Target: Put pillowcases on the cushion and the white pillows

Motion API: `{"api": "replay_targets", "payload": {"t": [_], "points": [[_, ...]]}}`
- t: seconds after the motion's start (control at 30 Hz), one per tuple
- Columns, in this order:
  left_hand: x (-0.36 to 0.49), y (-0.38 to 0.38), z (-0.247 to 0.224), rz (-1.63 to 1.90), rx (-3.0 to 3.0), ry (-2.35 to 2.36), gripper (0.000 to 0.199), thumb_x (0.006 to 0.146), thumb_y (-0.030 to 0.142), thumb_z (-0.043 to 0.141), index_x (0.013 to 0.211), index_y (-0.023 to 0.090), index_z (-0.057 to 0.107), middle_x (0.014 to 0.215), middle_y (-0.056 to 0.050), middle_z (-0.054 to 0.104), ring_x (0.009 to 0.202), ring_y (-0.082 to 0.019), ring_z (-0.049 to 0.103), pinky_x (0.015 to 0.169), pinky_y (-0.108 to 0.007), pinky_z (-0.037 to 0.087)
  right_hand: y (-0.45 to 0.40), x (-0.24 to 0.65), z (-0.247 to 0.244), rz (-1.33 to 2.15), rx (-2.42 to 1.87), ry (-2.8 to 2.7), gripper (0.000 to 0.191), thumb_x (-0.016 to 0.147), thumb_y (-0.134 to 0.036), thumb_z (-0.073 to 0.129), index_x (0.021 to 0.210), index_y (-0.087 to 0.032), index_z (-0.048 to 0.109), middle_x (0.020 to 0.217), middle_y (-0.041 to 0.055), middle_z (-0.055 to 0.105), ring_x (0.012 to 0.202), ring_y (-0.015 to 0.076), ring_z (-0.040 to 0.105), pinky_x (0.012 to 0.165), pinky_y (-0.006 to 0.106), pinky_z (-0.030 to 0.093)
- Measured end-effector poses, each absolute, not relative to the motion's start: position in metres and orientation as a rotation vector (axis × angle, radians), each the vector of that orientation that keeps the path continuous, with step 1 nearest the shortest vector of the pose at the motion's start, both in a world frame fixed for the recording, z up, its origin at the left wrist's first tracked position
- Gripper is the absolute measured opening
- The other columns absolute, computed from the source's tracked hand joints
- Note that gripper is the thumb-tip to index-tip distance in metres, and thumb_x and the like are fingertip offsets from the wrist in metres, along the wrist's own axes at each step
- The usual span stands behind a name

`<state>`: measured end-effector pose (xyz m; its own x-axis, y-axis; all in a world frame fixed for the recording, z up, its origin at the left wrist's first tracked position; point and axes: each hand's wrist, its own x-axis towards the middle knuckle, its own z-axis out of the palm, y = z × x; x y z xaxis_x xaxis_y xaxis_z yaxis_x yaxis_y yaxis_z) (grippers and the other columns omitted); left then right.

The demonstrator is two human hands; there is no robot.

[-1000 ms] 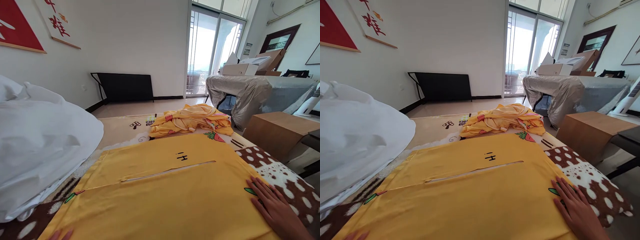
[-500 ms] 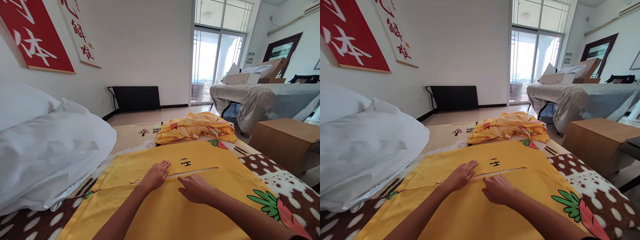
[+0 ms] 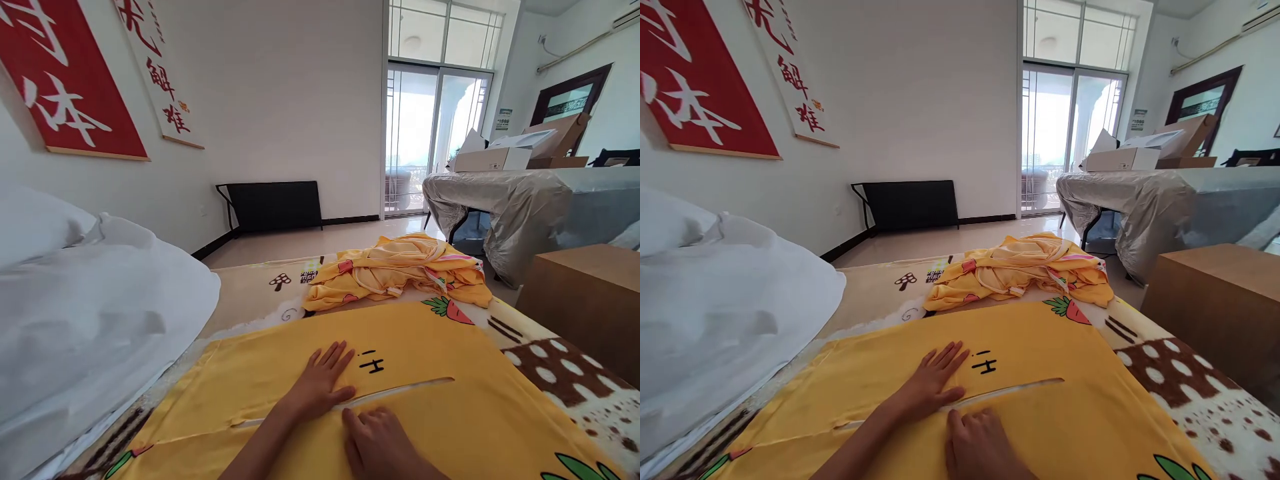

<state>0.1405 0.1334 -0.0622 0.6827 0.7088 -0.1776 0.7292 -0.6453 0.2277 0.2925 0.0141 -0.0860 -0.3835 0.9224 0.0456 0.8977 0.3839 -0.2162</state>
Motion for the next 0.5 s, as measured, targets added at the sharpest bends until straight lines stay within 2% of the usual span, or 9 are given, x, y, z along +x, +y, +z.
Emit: {"api": "replay_targets", "payload": {"t": [0.23, 0.37, 0.5], "points": [[0.148, 0.157, -0.054, -0.241, 2.571, 1.103, 0.075, 0.085, 0.068, 0.037, 0.149, 0.037, 0.012, 0.158, -0.002, -0.003, 0.145, -0.024, -0.001, 0.114, -0.053, 0.0, 0.009, 0.288, -0.082, 0.443, -1.695, -2.45, 0.035, 0.08, -0.015, 0.043, 0.111, -0.014, 0.059, 0.088, 0.0108, 0.072, 0.075, 0.0289, 0.069, 0.063, 0.034, 0.045], [0.15, 0.173, -0.052, -0.274, 2.529, 1.142, 0.084, 0.08, 0.071, 0.043, 0.149, 0.037, 0.009, 0.158, -0.002, -0.004, 0.145, -0.024, -0.003, 0.114, -0.053, 0.0, 0.003, 0.283, -0.07, 0.52, -1.807, -2.46, 0.033, 0.079, -0.015, 0.046, 0.108, -0.012, 0.062, 0.089, 0.0135, 0.073, 0.076, 0.0307, 0.07, 0.06, 0.033, 0.046], [0.153, 0.189, -0.052, -0.298, 2.489, 1.216, 0.091, 0.076, 0.075, 0.043, 0.15, 0.035, 0.007, 0.158, -0.004, -0.005, 0.145, -0.024, -0.005, 0.114, -0.053, 0.001, -0.003, 0.277, -0.06, 0.514, -1.867, -2.467, 0.028, 0.077, -0.014, 0.051, 0.1, -0.013, 0.067, 0.087, 0.0117, 0.073, 0.076, 0.0295, 0.07, 0.059, 0.031, 0.048]]}}
